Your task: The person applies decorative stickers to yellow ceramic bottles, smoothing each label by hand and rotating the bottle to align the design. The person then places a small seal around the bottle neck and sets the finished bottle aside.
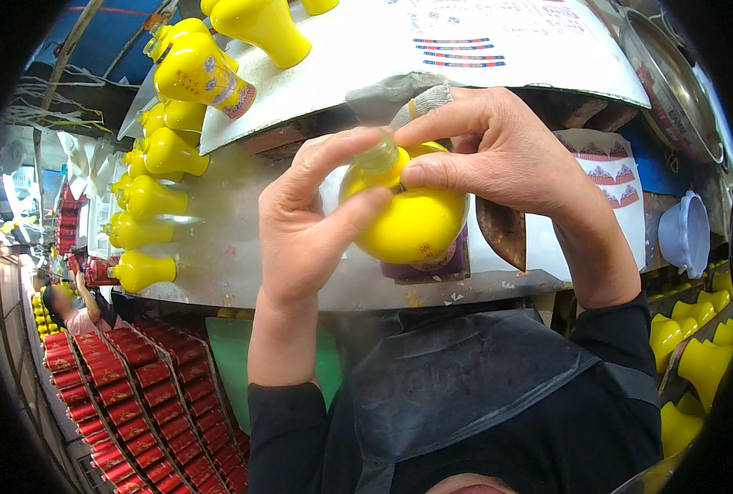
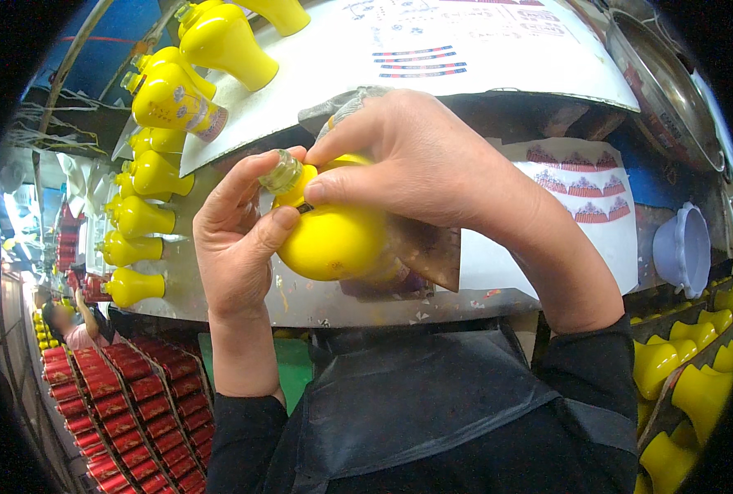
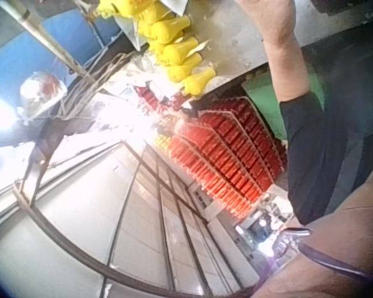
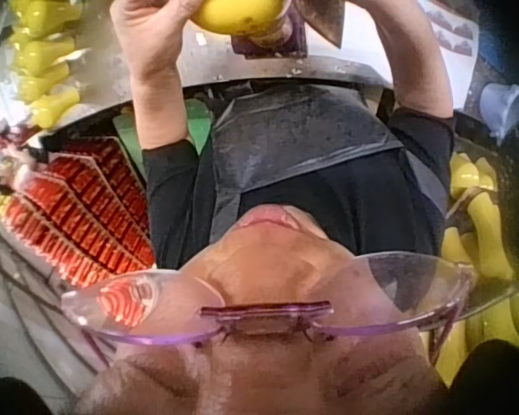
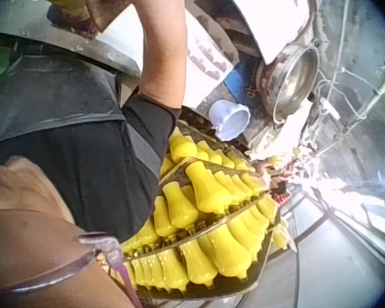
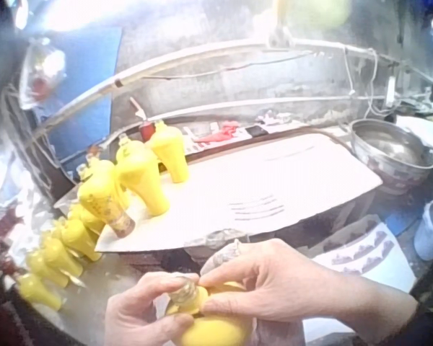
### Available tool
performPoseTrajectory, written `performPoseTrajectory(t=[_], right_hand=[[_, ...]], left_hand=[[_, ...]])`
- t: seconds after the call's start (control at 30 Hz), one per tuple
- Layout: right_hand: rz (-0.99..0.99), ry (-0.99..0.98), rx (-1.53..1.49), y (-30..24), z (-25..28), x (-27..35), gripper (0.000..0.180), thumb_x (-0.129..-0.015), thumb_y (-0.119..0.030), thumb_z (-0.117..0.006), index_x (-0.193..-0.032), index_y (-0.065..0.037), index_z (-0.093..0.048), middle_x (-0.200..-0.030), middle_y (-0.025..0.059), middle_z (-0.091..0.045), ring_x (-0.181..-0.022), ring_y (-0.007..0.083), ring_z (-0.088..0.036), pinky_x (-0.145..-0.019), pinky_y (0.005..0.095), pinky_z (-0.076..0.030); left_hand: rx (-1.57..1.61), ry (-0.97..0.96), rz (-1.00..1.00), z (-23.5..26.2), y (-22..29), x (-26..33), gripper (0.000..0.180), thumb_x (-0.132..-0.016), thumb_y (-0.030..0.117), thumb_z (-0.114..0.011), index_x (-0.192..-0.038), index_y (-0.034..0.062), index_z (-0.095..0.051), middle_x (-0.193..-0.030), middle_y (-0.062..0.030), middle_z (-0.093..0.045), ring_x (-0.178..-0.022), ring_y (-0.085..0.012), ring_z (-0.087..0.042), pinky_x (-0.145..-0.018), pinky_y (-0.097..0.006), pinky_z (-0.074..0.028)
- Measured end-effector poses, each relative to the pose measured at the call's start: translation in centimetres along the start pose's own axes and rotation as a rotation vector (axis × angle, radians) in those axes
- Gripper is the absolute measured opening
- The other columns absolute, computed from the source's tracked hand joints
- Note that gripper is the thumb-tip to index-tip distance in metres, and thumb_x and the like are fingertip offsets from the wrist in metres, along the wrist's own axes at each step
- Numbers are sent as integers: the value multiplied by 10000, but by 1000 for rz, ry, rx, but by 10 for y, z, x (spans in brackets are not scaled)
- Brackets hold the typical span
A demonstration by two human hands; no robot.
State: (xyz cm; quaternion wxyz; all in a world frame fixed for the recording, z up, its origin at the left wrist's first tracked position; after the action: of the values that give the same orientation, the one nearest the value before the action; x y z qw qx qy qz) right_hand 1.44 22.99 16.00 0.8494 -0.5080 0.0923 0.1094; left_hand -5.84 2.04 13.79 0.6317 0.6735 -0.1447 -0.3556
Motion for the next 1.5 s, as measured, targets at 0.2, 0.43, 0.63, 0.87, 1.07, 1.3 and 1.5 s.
performPoseTrajectory(t=[0.2,0.43,0.63,0.87,1.07,1.3,1.5], right_hand=[[-58,-49,5,0,3,1,337,-918,-259,-820,-1177,-46,-787,-840,17,-718,-665,29,-600,-600,188,-489],[-98,-37,-107,1,3,-1,368,-924,-286,-741,-1143,8,-777,-900,141,-747,-785,181,-701,-739,288,-557],[-130,-53,-100,1,5,-1,324,-926,-218,-756,-1168,-4,-776,-930,113,-755,-811,151,-705,-742,264,-561],[-128,-57,-126,2,3,-1,277,-939,-178,-771,-1168,-21,-785,-954,84,-762,-814,116,-698,-739,248,-569],[-51,-15,45,1,5,2,275,-917,-172,-786,-1147,-21,-793,-903,101,-764,-774,121,-693,-699,256,-562],[157,174,249,-1,-1,6,210,-892,-158,-799,-1055,-27,-816,-815,102,-736,-659,116,-630,-595,251,-502],[106,209,129,1,-6,5,209,-883,-168,-818,-1044,-35,-820,-799,52,-716,-630,66,-576,-556,214,-451]], left_hand=[[-5,-3,14,-1,1,0,455,-822,-52,-763,-1267,34,-719,-1256,-96,-715,-1188,-188,-634,-1077,-334,-446],[-47,-4,-21,-1,3,-2,462,-816,-38,-784,-1267,36,-719,-1238,-91,-717,-1183,-185,-636,-1072,-332,-452],[-130,35,-3,-4,11,-2,432,-816,-22,-800,-1239,13,-717,-1214,-77,-715,-1160,-169,-640,-1066,-329,-460],[-147,113,37,-14,18,2,411,-820,-18,-797,-1221,-6,-708,-1200,-78,-718,-1155,-165,-642,-1068,-324,-459],[-78,94,104,-11,17,2,401,-835,-29,-777,-1231,3,-720,-1212,-76,-717,-1161,-162,-640,-1076,-327,-455],[-164,84,72,-10,17,-2,447,-838,-18,-788,-1269,1,-668,-1232,-149,-717,-1177,-210,-663,-1058,-350,-501],[-154,139,70,-16,17,-2,373,-835,-7,-772,-1200,24,-701,-1178,-46,-710,-1129,-143,-633,-1048,-327,-458]])
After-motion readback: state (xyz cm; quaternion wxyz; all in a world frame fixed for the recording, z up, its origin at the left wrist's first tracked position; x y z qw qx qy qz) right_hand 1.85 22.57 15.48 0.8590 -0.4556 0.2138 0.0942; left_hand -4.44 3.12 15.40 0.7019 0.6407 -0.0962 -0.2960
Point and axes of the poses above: each hand's wrist, its own x-axis away from the middle knuckle, its own z-axis out of the back of the hand, y = z × x, the point moved 2 cm from there along -x, towards the middle knuckle
